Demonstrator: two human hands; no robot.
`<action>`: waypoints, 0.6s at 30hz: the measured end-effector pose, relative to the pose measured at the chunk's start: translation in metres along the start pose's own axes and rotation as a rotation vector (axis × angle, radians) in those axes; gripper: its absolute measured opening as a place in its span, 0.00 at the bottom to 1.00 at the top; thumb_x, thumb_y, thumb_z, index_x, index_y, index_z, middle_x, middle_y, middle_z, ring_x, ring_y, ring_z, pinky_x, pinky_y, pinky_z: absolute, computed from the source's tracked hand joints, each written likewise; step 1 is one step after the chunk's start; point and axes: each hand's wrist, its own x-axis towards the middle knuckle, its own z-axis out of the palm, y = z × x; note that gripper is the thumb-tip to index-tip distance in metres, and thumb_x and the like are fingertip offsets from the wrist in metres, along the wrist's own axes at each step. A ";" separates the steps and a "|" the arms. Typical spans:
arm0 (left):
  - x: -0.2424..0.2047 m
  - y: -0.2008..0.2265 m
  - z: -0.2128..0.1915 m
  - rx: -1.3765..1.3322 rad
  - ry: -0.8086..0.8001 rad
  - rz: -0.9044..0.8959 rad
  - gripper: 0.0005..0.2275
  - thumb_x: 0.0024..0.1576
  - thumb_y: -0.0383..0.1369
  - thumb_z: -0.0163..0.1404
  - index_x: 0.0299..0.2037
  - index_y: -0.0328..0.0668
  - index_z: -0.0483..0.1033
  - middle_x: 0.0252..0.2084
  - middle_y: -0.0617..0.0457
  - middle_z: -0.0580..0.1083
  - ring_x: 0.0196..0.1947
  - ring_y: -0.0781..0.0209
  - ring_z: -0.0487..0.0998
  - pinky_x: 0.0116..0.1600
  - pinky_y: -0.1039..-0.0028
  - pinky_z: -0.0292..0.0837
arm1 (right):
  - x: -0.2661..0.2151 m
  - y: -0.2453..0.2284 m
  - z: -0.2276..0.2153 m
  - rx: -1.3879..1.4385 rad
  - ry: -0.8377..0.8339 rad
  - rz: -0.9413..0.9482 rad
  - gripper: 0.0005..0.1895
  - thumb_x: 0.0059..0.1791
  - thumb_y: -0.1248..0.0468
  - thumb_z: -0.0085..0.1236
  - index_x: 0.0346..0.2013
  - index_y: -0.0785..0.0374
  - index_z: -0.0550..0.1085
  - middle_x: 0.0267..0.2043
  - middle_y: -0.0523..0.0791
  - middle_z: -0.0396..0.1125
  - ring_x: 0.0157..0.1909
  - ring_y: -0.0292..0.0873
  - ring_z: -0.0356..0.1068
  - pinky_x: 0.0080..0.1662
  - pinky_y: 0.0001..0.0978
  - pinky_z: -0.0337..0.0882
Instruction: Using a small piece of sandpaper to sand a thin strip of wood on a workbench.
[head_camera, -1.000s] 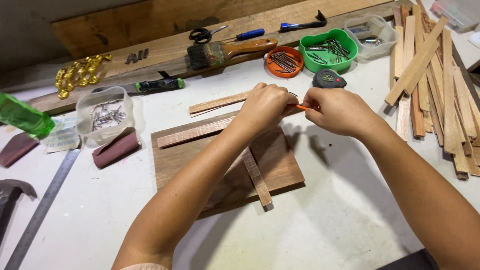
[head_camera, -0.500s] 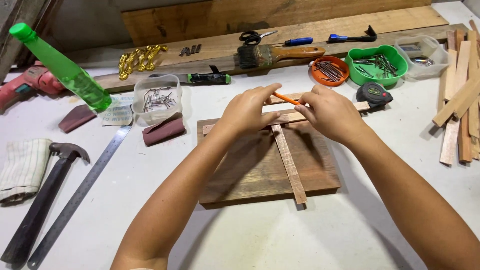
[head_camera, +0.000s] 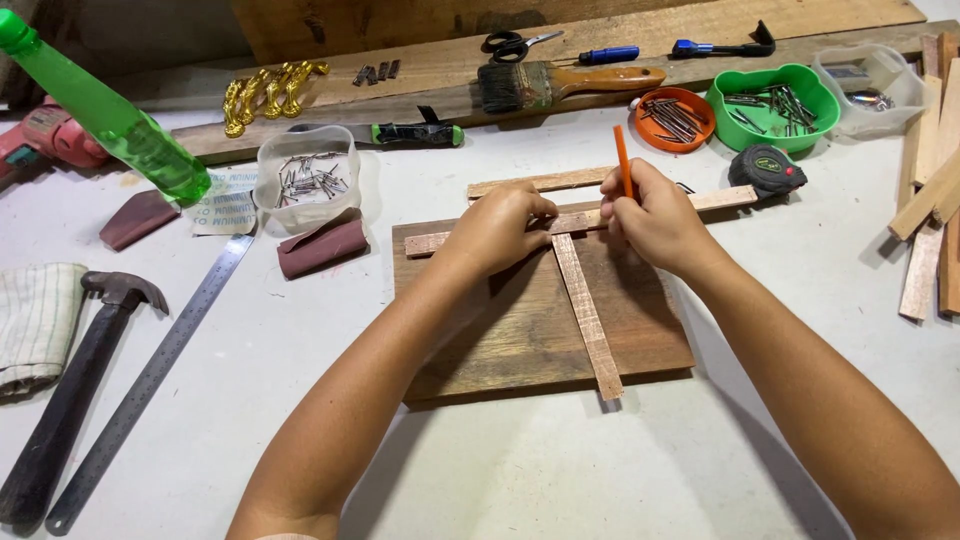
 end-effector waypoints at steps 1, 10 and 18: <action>0.000 -0.003 0.002 -0.001 -0.003 -0.001 0.14 0.50 0.33 0.63 0.46 0.45 0.84 0.46 0.50 0.81 0.47 0.56 0.81 0.53 0.65 0.77 | 0.001 0.007 0.002 0.001 -0.001 0.003 0.09 0.52 0.66 0.46 0.46 0.63 0.68 0.38 0.46 0.71 0.32 0.37 0.71 0.30 0.37 0.72; -0.003 -0.008 0.004 -0.026 0.089 0.080 0.15 0.50 0.30 0.62 0.48 0.40 0.84 0.44 0.44 0.80 0.45 0.48 0.81 0.52 0.61 0.77 | -0.030 -0.026 0.027 -0.390 -0.056 -0.165 0.35 0.37 0.51 0.76 0.45 0.65 0.64 0.30 0.47 0.72 0.32 0.41 0.74 0.36 0.32 0.73; 0.000 -0.011 0.003 -0.158 0.020 -0.060 0.15 0.51 0.33 0.62 0.49 0.42 0.83 0.47 0.47 0.80 0.45 0.53 0.82 0.51 0.66 0.77 | -0.034 -0.027 0.027 -0.400 -0.006 -0.073 0.27 0.40 0.59 0.70 0.49 0.66 0.70 0.33 0.48 0.73 0.34 0.43 0.76 0.38 0.33 0.75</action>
